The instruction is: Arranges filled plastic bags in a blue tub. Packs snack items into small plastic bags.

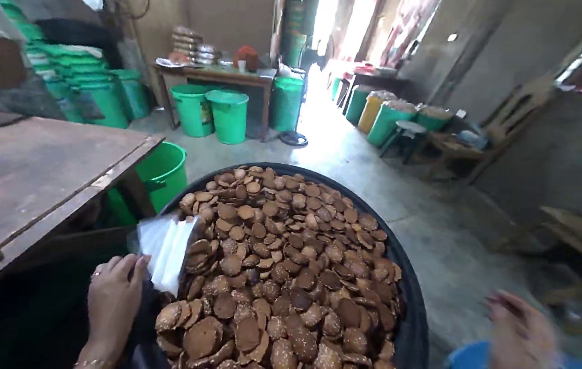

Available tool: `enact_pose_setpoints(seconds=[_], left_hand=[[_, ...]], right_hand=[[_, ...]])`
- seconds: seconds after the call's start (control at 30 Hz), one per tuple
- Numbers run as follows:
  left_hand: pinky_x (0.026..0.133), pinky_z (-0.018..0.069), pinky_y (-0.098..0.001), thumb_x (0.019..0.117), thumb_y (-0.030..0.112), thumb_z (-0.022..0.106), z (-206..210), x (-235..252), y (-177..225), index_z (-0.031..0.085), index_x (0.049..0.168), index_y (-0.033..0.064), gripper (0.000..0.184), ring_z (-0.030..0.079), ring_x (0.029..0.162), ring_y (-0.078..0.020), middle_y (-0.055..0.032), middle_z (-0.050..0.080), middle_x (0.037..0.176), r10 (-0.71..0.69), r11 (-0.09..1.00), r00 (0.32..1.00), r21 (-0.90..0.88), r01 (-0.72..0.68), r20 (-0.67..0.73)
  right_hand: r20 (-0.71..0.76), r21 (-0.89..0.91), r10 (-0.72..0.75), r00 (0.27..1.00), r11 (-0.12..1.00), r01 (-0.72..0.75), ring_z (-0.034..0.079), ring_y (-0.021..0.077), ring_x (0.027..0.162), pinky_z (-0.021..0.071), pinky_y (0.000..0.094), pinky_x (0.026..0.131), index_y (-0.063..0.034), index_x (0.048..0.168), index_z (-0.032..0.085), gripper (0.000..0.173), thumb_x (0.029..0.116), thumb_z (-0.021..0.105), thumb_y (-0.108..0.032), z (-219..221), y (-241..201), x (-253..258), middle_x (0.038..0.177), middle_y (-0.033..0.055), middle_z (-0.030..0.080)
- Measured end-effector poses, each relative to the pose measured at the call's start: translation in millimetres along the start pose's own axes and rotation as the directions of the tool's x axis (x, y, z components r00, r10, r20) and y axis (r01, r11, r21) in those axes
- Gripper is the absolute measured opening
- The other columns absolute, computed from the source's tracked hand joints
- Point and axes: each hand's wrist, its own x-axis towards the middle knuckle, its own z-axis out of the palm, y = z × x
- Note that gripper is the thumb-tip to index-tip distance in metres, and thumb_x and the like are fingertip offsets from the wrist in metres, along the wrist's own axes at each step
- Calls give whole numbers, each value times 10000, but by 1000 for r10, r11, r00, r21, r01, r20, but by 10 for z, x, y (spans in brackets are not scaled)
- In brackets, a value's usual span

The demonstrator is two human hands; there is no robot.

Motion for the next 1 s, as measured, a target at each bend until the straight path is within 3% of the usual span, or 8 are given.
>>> enact_pose_setpoints(seconds=[0.07, 0.17, 0.27, 0.37, 0.47, 0.57, 0.7, 1.0], left_hand=[[816, 506, -616, 1055, 289, 418, -18, -50, 180, 668, 837, -120, 528, 662, 866, -461, -282, 656, 838, 89, 991, 992, -95, -97, -85], [688, 513, -289, 1090, 311, 325, -25, 39, 614, 619, 807, -78, 564, 584, 703, -117, -102, 585, 739, 89, 901, 991, -416, -125, -104], [628, 507, -201, 1052, 270, 424, -39, 352, 1067, 635, 926, -17, 378, 559, 659, 6, 27, 577, 763, 4, 711, 999, -702, -35, -46], [557, 492, -175, 1006, 166, 556, 14, 769, 1357, 574, 951, 16, 161, 539, 599, 10, 42, 547, 755, -91, 617, 986, -786, -51, -136], [594, 532, -245, 990, 153, 593, 219, 971, 1327, 530, 1036, -44, 211, 586, 641, -58, -41, 584, 814, -144, 664, 964, -744, -72, -222], [693, 565, -319, 972, 71, 599, 464, 966, 1133, 580, 1112, -88, 213, 644, 750, -139, -136, 651, 900, -73, 729, 969, -675, -111, -238], [821, 570, -322, 954, 8, 579, 486, 996, 1013, 672, 1122, -63, 204, 683, 892, -173, -172, 704, 1023, 11, 744, 966, -643, -181, -259], [766, 543, -217, 930, 49, 619, 415, 983, 1108, 691, 1062, -25, 167, 643, 860, -104, -136, 674, 1013, -16, 718, 958, -671, -187, -285]], right_hand=[[339, 75, -58, 939, 997, 34, 693, 206, 989, 585, 377, 871, 135, 1238, 589, 326, 1015, 511, -90, 712, -967, 376, 1135, 229, 676], [796, -63, -102, 597, 966, 249, 618, 345, 1261, 472, 508, 1093, 7, 1385, 598, 373, 1036, 476, -48, 1667, -1784, 657, 1350, 212, 637], [919, -227, 46, 391, 873, 432, 559, 372, 1322, 441, 557, 1098, -41, 1413, 558, 406, 1008, 527, -38, 2501, -2048, 783, 1413, 202, 584], [869, -310, 94, 485, 868, 388, 507, 370, 1377, 431, 522, 1124, -43, 1476, 497, 460, 1016, 510, -29, 2977, -2030, 806, 1490, 206, 510], [827, -262, 41, 561, 911, 319, 428, 346, 1451, 387, 484, 1177, -82, 1537, 452, 564, 989, 584, -109, 3221, -1861, 793, 1586, 189, 411], [824, -320, 94, 559, 891, 322, 428, 371, 1437, 395, 495, 1165, -63, 1517, 461, 641, 955, 713, -238, 3333, -1916, 782, 1560, 212, 419], [824, -362, 94, 559, 845, 392, 458, 382, 1407, 385, 498, 1160, -17, 1488, 483, 570, 958, 657, -133, 3451, -1952, 764, 1502, 220, 492], [840, -409, 107, 532, 769, 492, 473, 395, 1382, 349, 546, 1152, 27, 1357, 588, 384, 996, 564, -101, 3421, -2096, 774, 1428, 238, 547]])
